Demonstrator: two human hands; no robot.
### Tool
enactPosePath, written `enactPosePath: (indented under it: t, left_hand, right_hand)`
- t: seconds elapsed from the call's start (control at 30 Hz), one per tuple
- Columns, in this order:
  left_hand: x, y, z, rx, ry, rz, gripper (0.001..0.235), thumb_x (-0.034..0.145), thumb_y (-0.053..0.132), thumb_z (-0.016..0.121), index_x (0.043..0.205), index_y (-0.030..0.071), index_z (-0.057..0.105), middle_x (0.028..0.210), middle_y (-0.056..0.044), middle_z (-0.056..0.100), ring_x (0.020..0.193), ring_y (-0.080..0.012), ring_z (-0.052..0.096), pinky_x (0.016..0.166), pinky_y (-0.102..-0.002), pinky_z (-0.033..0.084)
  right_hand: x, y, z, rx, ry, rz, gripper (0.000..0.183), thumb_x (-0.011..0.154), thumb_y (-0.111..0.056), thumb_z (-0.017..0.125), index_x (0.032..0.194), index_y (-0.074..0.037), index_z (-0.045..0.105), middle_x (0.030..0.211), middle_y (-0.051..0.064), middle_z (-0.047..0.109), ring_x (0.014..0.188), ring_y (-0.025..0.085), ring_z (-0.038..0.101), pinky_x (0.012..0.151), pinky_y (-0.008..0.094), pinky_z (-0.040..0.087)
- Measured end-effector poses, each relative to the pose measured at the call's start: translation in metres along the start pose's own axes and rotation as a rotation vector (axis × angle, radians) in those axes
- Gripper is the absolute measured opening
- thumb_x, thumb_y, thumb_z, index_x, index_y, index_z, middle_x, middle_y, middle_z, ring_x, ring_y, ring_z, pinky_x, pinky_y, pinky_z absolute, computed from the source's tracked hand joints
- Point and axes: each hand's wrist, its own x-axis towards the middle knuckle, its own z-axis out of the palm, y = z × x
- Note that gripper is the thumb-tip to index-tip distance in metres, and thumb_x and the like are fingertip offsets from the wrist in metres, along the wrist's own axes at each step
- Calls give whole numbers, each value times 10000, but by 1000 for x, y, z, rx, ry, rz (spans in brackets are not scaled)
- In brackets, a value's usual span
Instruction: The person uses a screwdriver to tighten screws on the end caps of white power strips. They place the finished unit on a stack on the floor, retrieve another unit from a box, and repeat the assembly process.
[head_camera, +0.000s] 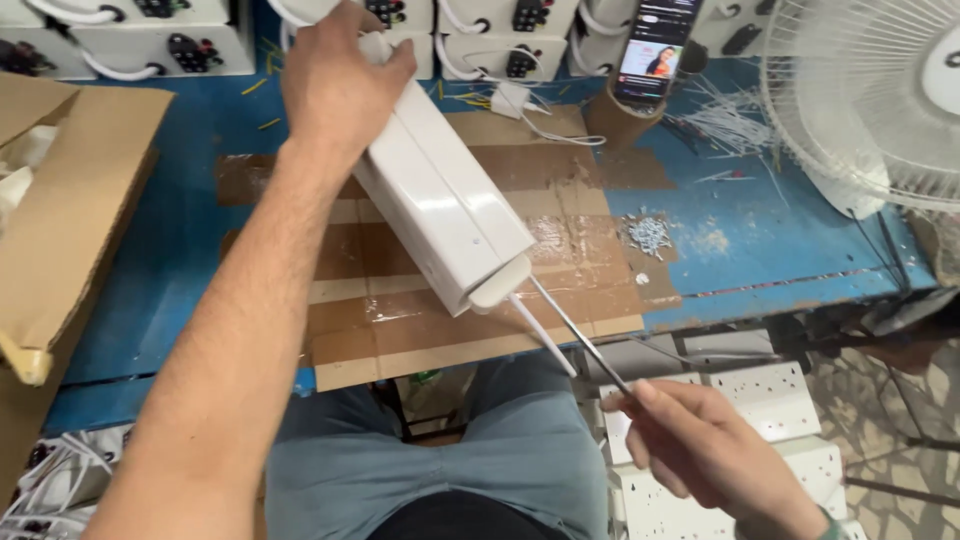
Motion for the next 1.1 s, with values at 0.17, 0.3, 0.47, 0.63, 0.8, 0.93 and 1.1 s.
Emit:
enactPosePath:
  t: [0.17,0.3,0.47,0.63,0.8,0.93,1.1]
  left_hand:
    - [-6,-10,1,0,54,127,343,967,272,823,1143,-4,722,1044,-197,752,959,-398,689,811,-498,542]
    - [-24,-14,2,-115,337,252,359,1042,121,766,1313,-47,601,1258,-210,622,1233,-360,552,1039,-491,440]
    - [-138,65,-41,-253,331,18,441,1084,127,724,1403,13,441,1414,-157,452,1367,-296,464,1148,-432,404]
    - [-286,103,-71,-108,54,-102,587,799,127,778,1294,-15,496,1368,-213,496,1337,-383,484,1169,-490,413]
    - [-338,111,-82,-47,-15,-379,557,679,128,832,1167,29,582,1303,-204,559,1208,-359,585,1034,-465,500]
    - [-300,113,-77,-140,-20,-240,535,683,116,839,1149,35,589,1277,-188,590,1186,-357,602,1011,-451,515]
    - [-266,126,-71,-274,-99,103,443,743,100,837,1121,47,613,1248,-173,592,1104,-355,622,934,-413,540]
  right_hand:
    - [-8,15,-26,-212,161,-168,318,944,-295,607,1115,-69,752,651,33,669,470,72,549,392,240,434]
    - [24,17,-51,-255,432,-243,245,912,-232,695,1044,-34,755,664,25,637,527,71,540,442,253,437]
    - [133,25,-81,-402,708,-324,229,917,-267,747,950,-40,760,673,63,653,581,148,569,556,342,456]
    - [183,29,-85,-662,868,-717,226,830,-244,836,927,-49,776,781,147,707,664,259,643,655,406,526]
    - [185,29,-83,-591,886,-511,267,860,-265,839,859,-18,735,743,154,689,623,297,637,661,403,523]
    - [185,26,-81,-628,874,-644,233,848,-256,828,912,-43,758,770,152,693,638,303,648,660,415,520]
    - [189,26,-76,-690,927,-657,218,851,-249,830,875,-41,769,783,178,697,700,355,667,677,445,524]
